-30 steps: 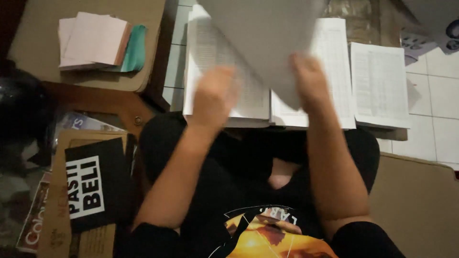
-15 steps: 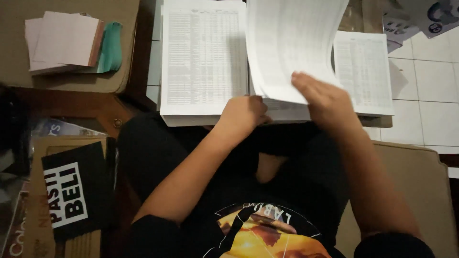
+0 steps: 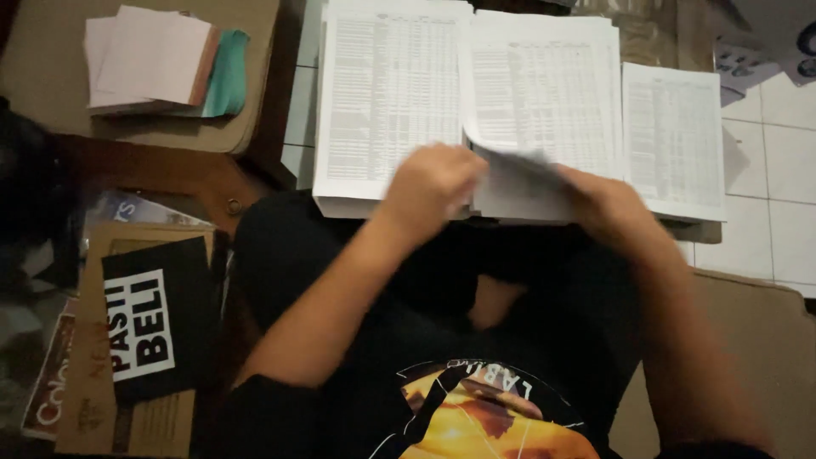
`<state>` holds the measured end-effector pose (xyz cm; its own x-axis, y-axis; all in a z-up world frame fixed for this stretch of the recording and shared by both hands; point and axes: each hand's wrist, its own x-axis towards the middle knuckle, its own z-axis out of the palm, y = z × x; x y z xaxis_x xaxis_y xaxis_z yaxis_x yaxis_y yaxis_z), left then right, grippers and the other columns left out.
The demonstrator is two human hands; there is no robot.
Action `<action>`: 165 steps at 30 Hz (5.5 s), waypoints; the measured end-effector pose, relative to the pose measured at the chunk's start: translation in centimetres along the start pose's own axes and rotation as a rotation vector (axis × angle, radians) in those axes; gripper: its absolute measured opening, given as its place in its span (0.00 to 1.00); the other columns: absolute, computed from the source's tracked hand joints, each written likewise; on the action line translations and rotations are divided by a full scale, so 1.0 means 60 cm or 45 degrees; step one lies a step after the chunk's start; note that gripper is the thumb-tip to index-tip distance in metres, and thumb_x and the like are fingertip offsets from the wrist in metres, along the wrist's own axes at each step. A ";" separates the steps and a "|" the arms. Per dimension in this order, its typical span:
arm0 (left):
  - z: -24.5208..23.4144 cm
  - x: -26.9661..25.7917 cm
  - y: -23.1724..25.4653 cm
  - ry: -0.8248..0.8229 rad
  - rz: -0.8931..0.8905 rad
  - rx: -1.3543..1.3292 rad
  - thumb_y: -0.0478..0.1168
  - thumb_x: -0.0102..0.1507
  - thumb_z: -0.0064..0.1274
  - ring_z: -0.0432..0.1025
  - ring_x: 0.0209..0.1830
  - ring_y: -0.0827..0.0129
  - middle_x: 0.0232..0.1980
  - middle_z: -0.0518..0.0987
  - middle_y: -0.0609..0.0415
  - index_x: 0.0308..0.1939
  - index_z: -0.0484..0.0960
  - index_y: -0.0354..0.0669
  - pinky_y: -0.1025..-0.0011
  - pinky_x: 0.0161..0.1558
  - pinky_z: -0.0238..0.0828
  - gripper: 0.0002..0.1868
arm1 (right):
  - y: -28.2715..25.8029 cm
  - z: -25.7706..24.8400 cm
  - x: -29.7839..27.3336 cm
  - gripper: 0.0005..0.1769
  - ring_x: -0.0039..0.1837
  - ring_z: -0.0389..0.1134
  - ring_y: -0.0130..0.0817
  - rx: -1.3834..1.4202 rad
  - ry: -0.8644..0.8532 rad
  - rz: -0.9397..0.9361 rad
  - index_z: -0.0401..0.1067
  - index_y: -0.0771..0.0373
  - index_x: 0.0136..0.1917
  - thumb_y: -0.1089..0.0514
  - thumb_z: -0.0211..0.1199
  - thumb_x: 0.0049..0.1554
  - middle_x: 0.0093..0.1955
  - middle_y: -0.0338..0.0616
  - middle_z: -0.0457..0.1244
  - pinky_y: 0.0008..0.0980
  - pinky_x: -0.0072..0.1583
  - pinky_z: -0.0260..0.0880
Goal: A person is sitting on the floor flipping through and organizing large stacks of printed documents.
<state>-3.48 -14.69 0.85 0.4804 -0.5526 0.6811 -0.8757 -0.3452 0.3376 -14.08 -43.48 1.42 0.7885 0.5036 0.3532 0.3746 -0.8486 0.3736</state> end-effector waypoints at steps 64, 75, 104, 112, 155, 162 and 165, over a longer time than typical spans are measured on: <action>-0.128 0.058 -0.045 0.694 -0.119 -0.283 0.25 0.73 0.54 0.72 0.51 0.57 0.61 0.71 0.39 0.79 0.43 0.49 0.67 0.53 0.79 0.42 | -0.029 -0.083 0.096 0.24 0.78 0.55 0.52 1.102 0.919 0.897 0.60 0.66 0.73 0.69 0.63 0.68 0.79 0.45 0.41 0.50 0.68 0.76; -0.119 0.051 -0.058 0.603 -0.394 -0.593 0.30 0.71 0.59 0.67 0.71 0.58 0.80 0.58 0.47 0.81 0.45 0.56 0.62 0.65 0.79 0.45 | -0.014 -0.055 0.096 0.43 0.82 0.57 0.65 1.195 1.066 0.845 0.40 0.44 0.86 0.72 0.61 0.74 0.84 0.52 0.44 0.45 0.64 0.75; -0.142 0.046 -0.053 0.573 -0.635 -0.671 0.29 0.67 0.49 0.70 0.49 0.64 0.56 0.76 0.47 0.73 0.56 0.48 0.73 0.44 0.72 0.32 | -0.019 -0.065 0.084 0.20 0.63 0.52 0.38 1.368 0.867 0.963 0.53 0.65 0.71 0.75 0.49 0.69 0.77 0.54 0.46 0.37 0.64 0.58; -0.123 0.051 -0.070 0.581 -0.648 -0.740 0.31 0.70 0.45 0.70 0.41 0.76 0.38 0.74 0.60 0.46 0.75 0.48 0.71 0.49 0.66 0.07 | -0.018 0.001 0.069 0.15 0.44 0.62 0.30 1.560 0.600 1.081 0.77 0.67 0.59 0.58 0.62 0.62 0.38 0.49 0.64 0.45 0.46 0.66; -0.113 0.047 0.001 0.551 -0.407 -0.805 0.38 0.71 0.46 0.68 0.34 0.74 0.34 0.72 0.58 0.53 0.74 0.42 0.67 0.40 0.69 0.08 | -0.103 -0.069 0.174 0.16 0.56 0.67 0.41 1.656 0.635 1.028 0.68 0.67 0.66 0.59 0.58 0.66 0.51 0.50 0.66 0.52 0.61 0.68; -0.126 0.062 0.001 0.556 -0.385 -0.794 0.41 0.72 0.46 0.67 0.31 0.76 0.32 0.70 0.61 0.48 0.74 0.44 0.70 0.37 0.66 0.06 | -0.109 -0.079 0.186 0.20 0.59 0.64 0.40 1.676 0.625 1.063 0.69 0.66 0.65 0.51 0.59 0.67 0.51 0.50 0.65 0.53 0.61 0.67; -0.125 0.062 -0.004 0.507 -0.377 -0.856 0.37 0.69 0.50 0.68 0.33 0.75 0.31 0.72 0.60 0.46 0.76 0.44 0.68 0.38 0.67 0.03 | -0.107 0.003 0.142 0.26 0.57 0.68 0.46 1.664 0.556 1.142 0.69 0.67 0.66 0.44 0.60 0.66 0.50 0.55 0.67 0.59 0.60 0.68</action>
<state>-1.88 -10.97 8.18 0.7524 -0.1574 0.6396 -0.6193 0.1618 0.7683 -9.68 -33.74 1.88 0.8634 -0.3819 0.3297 0.2133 -0.3161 -0.9245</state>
